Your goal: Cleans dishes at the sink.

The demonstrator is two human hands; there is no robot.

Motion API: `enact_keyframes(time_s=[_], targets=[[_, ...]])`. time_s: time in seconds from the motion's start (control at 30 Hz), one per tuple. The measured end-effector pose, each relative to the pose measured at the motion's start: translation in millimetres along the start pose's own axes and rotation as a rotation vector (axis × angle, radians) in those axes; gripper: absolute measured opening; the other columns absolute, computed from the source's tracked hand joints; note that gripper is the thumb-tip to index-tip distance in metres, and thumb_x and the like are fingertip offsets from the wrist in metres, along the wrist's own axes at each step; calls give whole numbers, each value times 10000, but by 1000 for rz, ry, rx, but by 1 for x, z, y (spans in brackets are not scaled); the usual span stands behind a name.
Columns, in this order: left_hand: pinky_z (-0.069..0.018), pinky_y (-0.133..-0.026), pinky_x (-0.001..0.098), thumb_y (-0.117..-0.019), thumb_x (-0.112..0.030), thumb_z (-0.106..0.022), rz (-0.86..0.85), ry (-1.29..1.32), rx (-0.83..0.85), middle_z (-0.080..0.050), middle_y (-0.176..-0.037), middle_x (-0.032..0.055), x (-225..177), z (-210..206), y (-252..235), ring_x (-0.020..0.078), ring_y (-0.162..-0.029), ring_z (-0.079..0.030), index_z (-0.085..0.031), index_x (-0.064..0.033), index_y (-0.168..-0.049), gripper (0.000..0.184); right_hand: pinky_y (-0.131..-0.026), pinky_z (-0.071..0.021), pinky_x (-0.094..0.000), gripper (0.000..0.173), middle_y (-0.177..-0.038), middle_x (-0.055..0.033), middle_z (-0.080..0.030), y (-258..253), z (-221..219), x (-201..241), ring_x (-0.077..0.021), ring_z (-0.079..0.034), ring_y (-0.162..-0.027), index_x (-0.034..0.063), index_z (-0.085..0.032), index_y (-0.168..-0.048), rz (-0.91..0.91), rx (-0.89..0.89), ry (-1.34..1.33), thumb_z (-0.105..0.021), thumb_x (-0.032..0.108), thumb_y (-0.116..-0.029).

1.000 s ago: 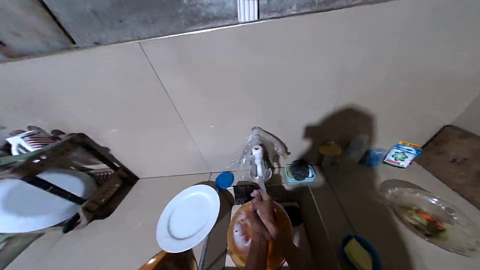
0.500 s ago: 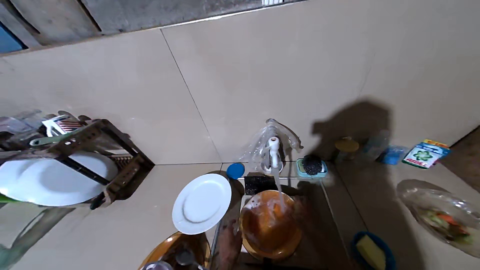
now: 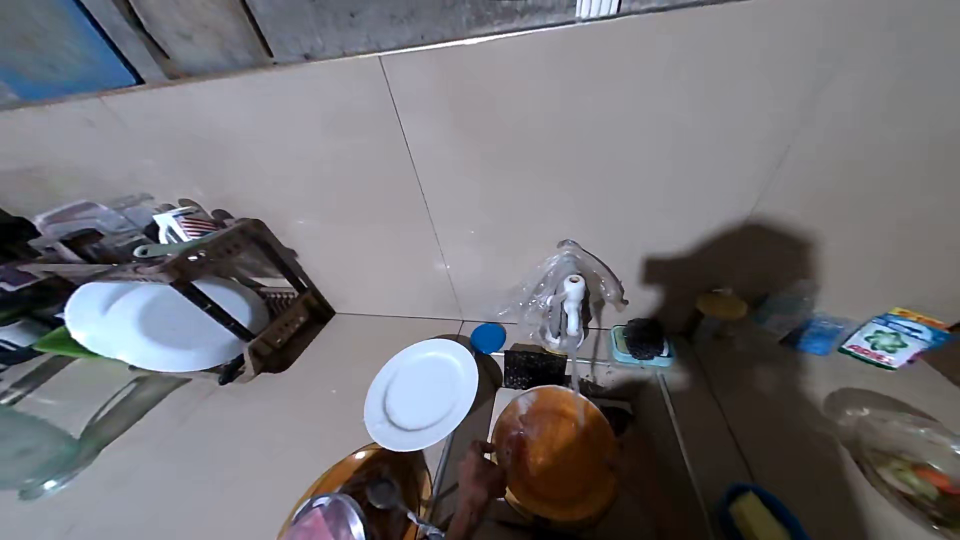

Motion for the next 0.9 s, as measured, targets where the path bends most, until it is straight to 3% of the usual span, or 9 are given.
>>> enact_keyframes(time_s=[0.2,0.33,0.5,0.6,0.67,0.73,0.8,0.87,0.9], targets=[[-620,-715,420,-894,16,-721,-52,136,70,-683,-971,244,11,0,16,283,-744,-715,-442,107,-1370,559,-930,-540,-495,435,-1209,-279,-632,-8,-8,-26,-369,-643,-1100,-93,-578,-1275,65,-35,-159,-697,148,-933],[-607,-791,437,-958,-40,-663,-87,211,23,-688,-1091,251,-3,4,37,295,-872,-724,-416,86,-1423,542,-977,-512,-500,446,-1268,-288,-606,6,-1,-19,-378,-625,-1143,-87,-551,-1322,27,18,-163,-693,109,-948],[-615,-759,473,-1054,-30,-448,-168,416,-97,-656,-1125,278,-8,-3,49,330,-889,-723,-310,44,-1496,469,-964,-529,-514,513,-1267,-297,-606,24,1,-9,-399,-633,-1138,-83,-531,-1353,79,67,-69,-708,157,-936],[-586,-820,559,-1062,-56,-437,-209,251,-204,-675,-1099,300,2,-8,39,399,-924,-709,-387,12,-1500,446,-1185,-333,-533,611,-1538,-311,-418,55,4,30,-424,-419,-1435,-69,-431,-1497,281,68,229,-591,290,-1029],[-545,-887,571,-1055,-64,-454,-211,172,-263,-663,-1142,299,-7,-12,46,418,-994,-682,-463,7,-1463,414,-1211,-147,-686,749,-1621,-301,-300,25,-37,26,-474,-244,-1524,-28,-403,-1544,508,-99,352,-478,515,-1033],[-520,-957,572,-1059,-69,-441,-257,151,-262,-638,-1248,293,-21,-22,51,423,-1089,-660,-498,24,-1434,390,-1206,-44,-719,807,-1685,-229,-191,4,-74,42,-437,-122,-1567,28,-297,-1607,603,-117,404,-306,611,-1048],[-535,-943,545,-1069,-84,-434,-292,183,-256,-651,-1224,281,-34,-33,53,390,-1065,-675,-513,48,-1407,371,-1218,-31,-711,739,-1698,-202,-171,7,-97,65,-401,-107,-1578,31,-246,-1622,686,-37,385,-333,517,-1072],[-531,-937,529,-1056,-72,-453,-299,212,-270,-657,-1182,277,-42,-32,54,374,-1049,-667,-519,69,-1390,369,-1217,-42,-718,706,-1697,-167,-208,31,-108,74,-353,-136,-1583,40,-276,-1616,834,95,308,-536,279,-1005],[-519,-971,535,-1057,-55,-436,-285,212,-274,-648,-1220,282,-41,-26,52,386,-1094,-657,-515,66,-1401,373,-1220,-37,-711,686,-1709,-110,-201,45,-104,74,-314,-128,-1589,94,-272,-1628,866,189,355,-517,288,-1018]])
Point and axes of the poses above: each hand's wrist, its own y-axis away from the middle knuckle, its own z-axis out of the back of the hand, x = y × z, the point moved 5 cm from there along -y, towards the middle knuckle
